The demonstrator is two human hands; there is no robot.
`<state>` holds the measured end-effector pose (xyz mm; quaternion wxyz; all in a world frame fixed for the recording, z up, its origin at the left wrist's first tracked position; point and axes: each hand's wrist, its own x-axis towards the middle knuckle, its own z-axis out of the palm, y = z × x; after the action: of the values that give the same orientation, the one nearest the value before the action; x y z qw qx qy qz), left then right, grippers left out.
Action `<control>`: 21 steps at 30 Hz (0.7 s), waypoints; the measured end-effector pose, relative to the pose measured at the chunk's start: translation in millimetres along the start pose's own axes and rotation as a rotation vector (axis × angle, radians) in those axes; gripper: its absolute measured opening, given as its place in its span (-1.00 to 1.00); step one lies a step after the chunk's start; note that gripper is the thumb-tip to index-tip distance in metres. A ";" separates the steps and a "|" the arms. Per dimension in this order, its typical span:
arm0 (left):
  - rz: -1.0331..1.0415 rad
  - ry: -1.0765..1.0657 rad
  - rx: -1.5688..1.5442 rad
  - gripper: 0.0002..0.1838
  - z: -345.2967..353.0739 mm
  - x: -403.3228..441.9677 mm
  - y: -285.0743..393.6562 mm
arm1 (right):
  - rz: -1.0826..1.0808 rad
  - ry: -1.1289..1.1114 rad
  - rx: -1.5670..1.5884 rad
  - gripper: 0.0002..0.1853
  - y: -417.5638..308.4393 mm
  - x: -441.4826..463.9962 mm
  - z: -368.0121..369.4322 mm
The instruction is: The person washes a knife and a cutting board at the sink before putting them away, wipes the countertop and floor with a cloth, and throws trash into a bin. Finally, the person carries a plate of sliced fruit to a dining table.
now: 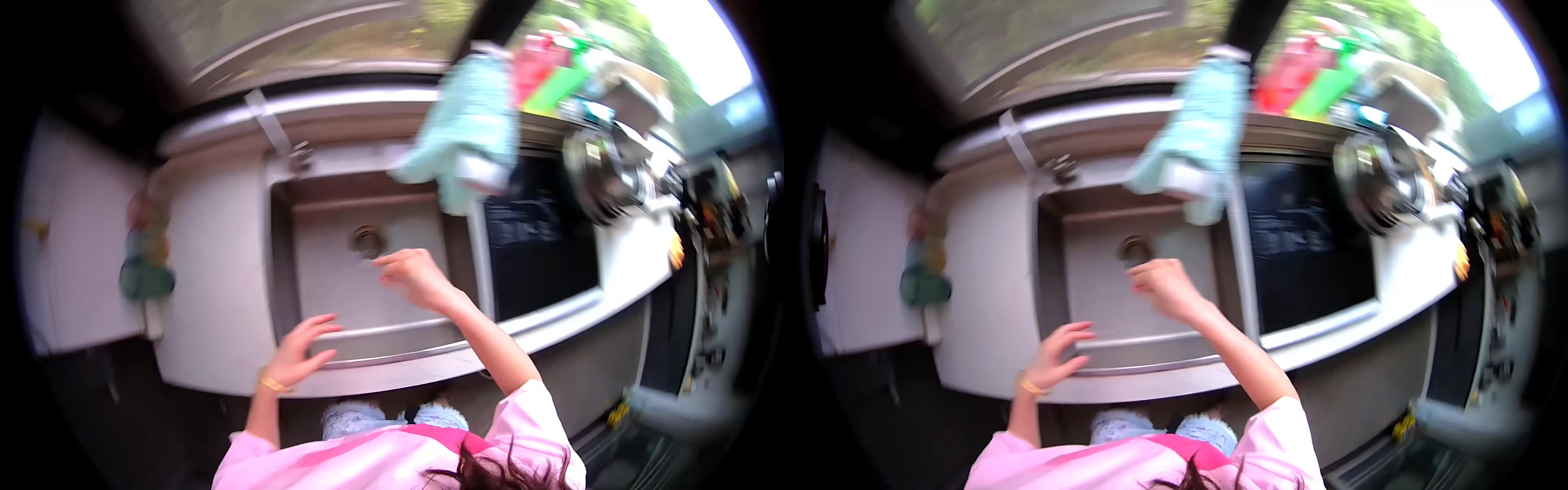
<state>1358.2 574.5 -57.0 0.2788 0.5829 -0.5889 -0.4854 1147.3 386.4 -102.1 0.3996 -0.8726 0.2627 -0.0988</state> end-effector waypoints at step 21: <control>0.179 0.140 -0.016 -0.66 298.7 70.8 84.7 | 0.927 0.809 -0.350 -0.68 16.1 -651.1 3.5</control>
<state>1044.2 567.7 -109.3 0.3660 0.5581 -0.6139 -0.4215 594.0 729.9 -92.0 0.1215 -0.6146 0.7552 -0.1928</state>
